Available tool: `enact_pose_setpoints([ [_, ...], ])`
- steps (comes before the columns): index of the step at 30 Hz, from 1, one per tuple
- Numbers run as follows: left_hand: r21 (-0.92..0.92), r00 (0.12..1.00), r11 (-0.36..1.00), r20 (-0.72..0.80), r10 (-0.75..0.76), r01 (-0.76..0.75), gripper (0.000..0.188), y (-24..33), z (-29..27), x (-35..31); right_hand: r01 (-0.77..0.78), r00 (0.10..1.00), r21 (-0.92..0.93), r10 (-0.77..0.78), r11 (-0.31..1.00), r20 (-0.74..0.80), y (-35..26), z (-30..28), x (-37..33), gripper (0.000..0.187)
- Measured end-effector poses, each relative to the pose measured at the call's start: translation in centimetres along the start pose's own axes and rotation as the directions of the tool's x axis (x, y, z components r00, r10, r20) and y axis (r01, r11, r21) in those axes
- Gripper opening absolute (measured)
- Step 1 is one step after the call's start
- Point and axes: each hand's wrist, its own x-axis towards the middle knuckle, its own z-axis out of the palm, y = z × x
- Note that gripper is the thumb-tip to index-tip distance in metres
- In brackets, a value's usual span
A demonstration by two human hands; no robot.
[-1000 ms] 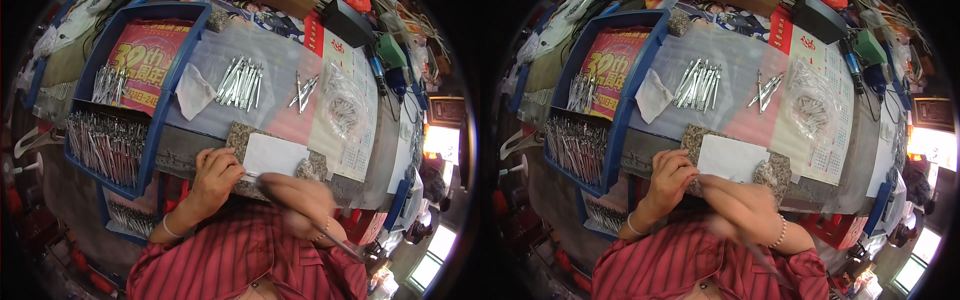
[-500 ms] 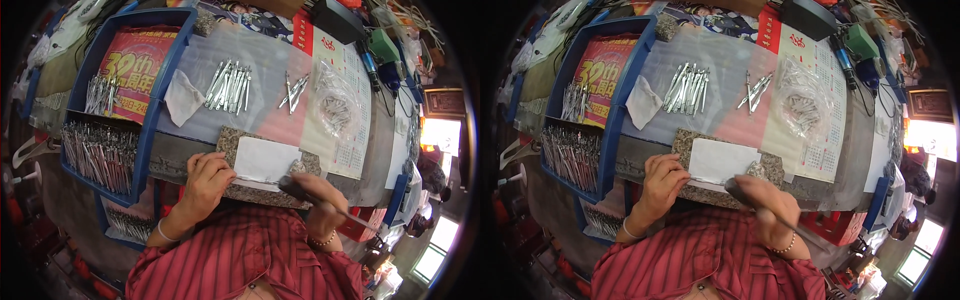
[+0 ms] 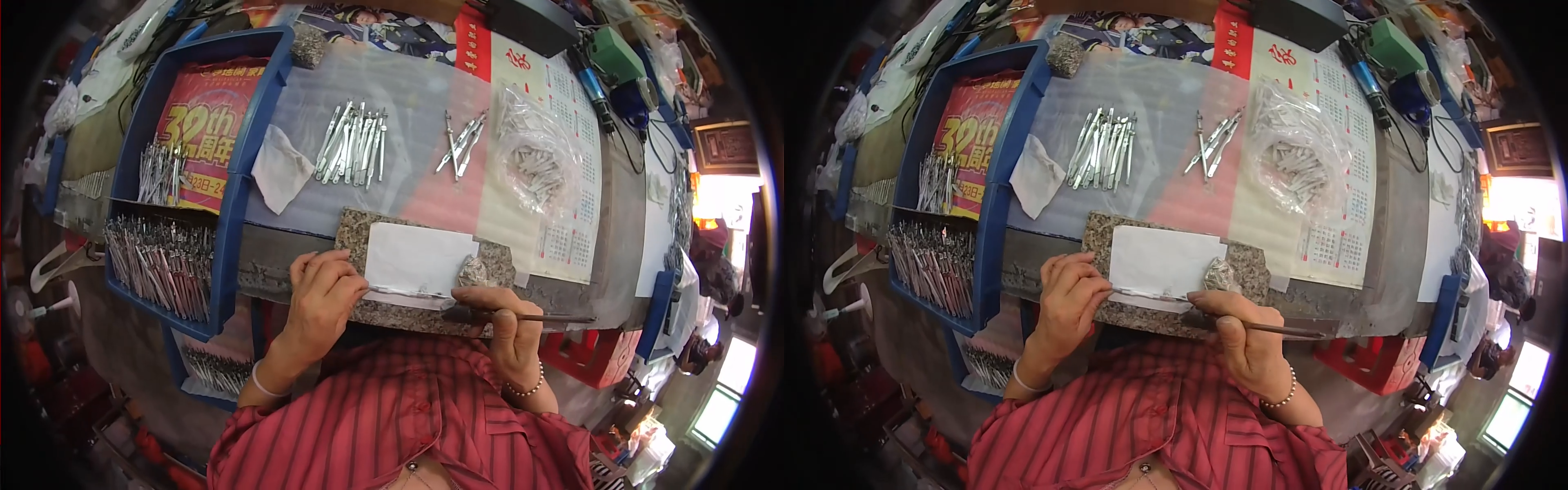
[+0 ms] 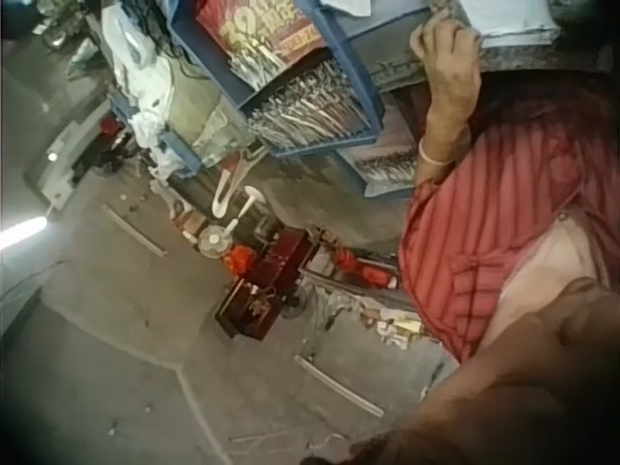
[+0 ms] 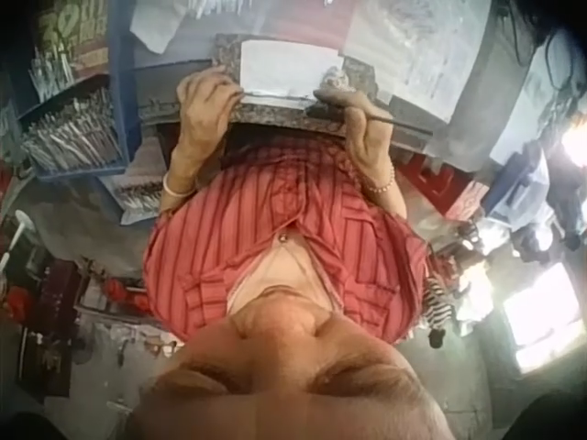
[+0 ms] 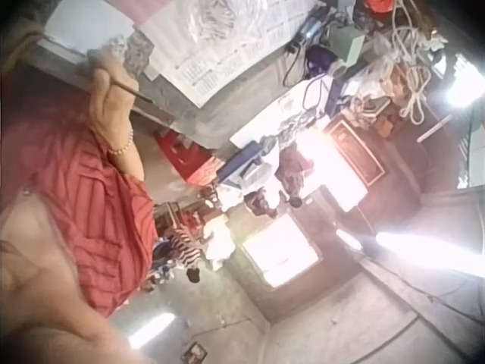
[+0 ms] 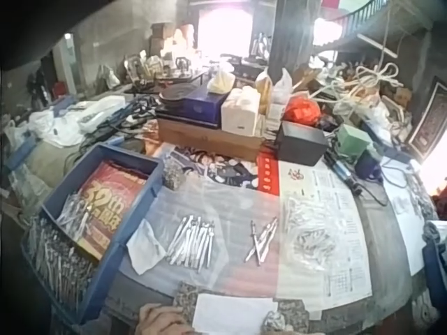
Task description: Manually assemble and solder small metal components on a workbench.
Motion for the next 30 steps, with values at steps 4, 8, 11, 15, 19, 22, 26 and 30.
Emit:
enact_pose_setpoints([
  [4, 0.029, 1.000, 0.999, 0.006, -0.014, 0.014, 0.016, 0.1, 0.0, 0.0, 0.077, 0.997, -0.072, -0.076, 0.994, 0.024, -0.5, -0.2, 1.0, 0.033],
  [8, 0.051, 1.000, 0.999, 0.018, -0.007, 0.006, 0.020, 0.3, -0.1, 0.3, 0.349, 0.935, -0.158, -0.353, 0.924, 0.000, -2.3, -0.3, 0.9, 0.029],
  [11, 0.065, 1.000, 0.998, 0.019, -0.016, 0.015, 0.018, 0.6, -0.3, -0.3, 0.527, 0.849, -0.377, -0.482, 0.761, 0.214, -1.2, 1.8, 2.8, 0.022],
  [15, 0.060, 1.000, 0.998, 0.018, -0.009, 0.008, 0.016, 0.0, -0.1, 0.5, 0.301, 0.947, -0.366, -0.232, 0.881, 0.220, 0.8, 3.1, 4.0, 0.016],
  [19, 0.046, 1.000, 0.999, 0.014, -0.016, 0.016, 0.015, 0.1, -0.1, 0.0, 0.141, 0.982, -0.226, -0.107, 0.964, 0.157, 0.3, 1.8, 3.0, 0.014],
  [22, 0.049, 0.999, 0.999, 0.030, -0.016, 0.015, 0.016, 0.1, -0.1, 0.0, 0.084, 0.992, -0.168, -0.066, 0.982, 0.111, 0.4, 0.8, 1.9, 0.021],
  [26, 0.047, 0.999, 0.999, 0.031, -0.016, 0.015, 0.016, -0.1, -0.1, -0.1, -0.006, 0.998, -0.134, 0.015, 0.991, 0.062, -0.1, 0.2, 1.2, 0.028],
  [30, 0.054, 1.000, 0.999, 0.030, -0.009, 0.008, 0.016, -0.2, 0.0, -0.1, 0.042, 0.998, -0.174, -0.032, 0.984, 0.062, 0.1, 0.2, 1.2, 0.032],
])
